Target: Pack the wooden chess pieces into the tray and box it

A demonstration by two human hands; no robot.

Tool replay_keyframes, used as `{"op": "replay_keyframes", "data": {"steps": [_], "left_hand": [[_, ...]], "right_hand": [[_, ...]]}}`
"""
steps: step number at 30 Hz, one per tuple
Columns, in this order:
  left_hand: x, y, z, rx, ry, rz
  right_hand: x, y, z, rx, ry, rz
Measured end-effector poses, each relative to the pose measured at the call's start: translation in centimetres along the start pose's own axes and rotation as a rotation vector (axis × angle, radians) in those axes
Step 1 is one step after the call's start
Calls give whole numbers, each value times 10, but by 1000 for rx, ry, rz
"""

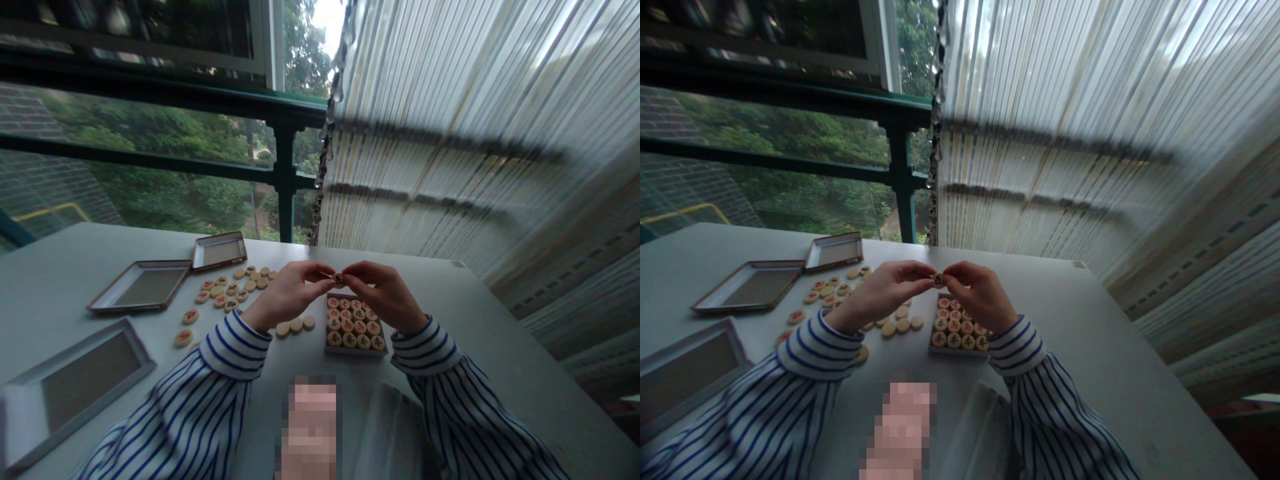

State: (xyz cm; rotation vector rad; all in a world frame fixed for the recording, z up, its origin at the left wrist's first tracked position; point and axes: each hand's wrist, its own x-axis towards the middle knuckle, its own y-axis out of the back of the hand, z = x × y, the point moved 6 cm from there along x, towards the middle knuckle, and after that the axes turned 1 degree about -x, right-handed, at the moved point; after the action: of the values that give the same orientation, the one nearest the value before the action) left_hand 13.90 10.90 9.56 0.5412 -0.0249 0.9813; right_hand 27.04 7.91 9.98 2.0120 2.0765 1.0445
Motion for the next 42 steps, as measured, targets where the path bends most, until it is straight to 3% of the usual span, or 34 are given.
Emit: {"op": "replay_keyframes", "data": {"steps": [10, 22, 42], "left_hand": [[1, -1, -11, -79, 12, 9], [1, -2, -9, -69, 43, 14], [1, -3, -16, -90, 86, 48]], "right_hand": [[-1, -2, -1, 20, -6, -24], [-2, -7, 3, 27, -68, -69], [-6, -11, -5, -135, 68, -163]]}}
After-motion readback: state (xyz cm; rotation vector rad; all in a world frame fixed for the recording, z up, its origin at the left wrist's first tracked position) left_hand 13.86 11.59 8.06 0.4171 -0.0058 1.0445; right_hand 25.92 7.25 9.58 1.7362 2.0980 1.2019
